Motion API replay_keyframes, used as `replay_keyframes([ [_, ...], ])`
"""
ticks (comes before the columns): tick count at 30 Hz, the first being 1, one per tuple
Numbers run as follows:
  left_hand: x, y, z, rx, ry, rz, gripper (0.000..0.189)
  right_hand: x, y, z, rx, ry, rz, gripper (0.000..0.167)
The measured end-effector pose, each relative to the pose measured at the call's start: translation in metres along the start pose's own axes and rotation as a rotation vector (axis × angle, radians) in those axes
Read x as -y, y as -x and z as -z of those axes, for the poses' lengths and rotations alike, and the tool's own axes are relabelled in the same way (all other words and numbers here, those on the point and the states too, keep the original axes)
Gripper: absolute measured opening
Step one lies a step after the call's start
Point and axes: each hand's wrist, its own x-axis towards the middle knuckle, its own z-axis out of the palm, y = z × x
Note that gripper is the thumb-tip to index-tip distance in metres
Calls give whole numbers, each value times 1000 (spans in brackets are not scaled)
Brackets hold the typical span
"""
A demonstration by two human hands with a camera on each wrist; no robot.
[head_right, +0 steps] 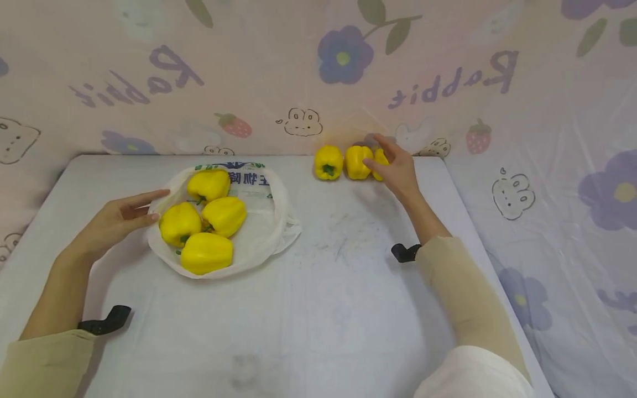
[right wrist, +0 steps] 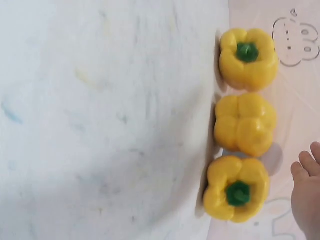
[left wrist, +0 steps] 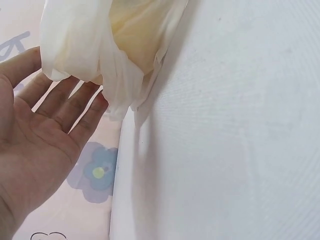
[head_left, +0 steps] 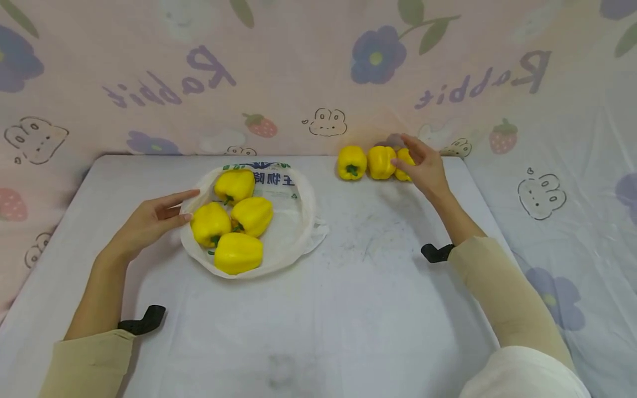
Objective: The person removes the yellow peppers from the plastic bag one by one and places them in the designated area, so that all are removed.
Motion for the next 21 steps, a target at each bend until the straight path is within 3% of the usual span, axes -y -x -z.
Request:
replay_keyframes([
  [7, 1, 0, -1, -14, -4, 0, 55, 4, 4, -13, 41, -19, 1, 62],
  [17, 2, -1, -3, -14, -20, 11, 54, 51, 25, -34, 171, -6, 43, 57],
  [21, 2, 1, -2, -21, -29, -6, 52, 49, 28, -48, 201, -39, 65, 57],
])
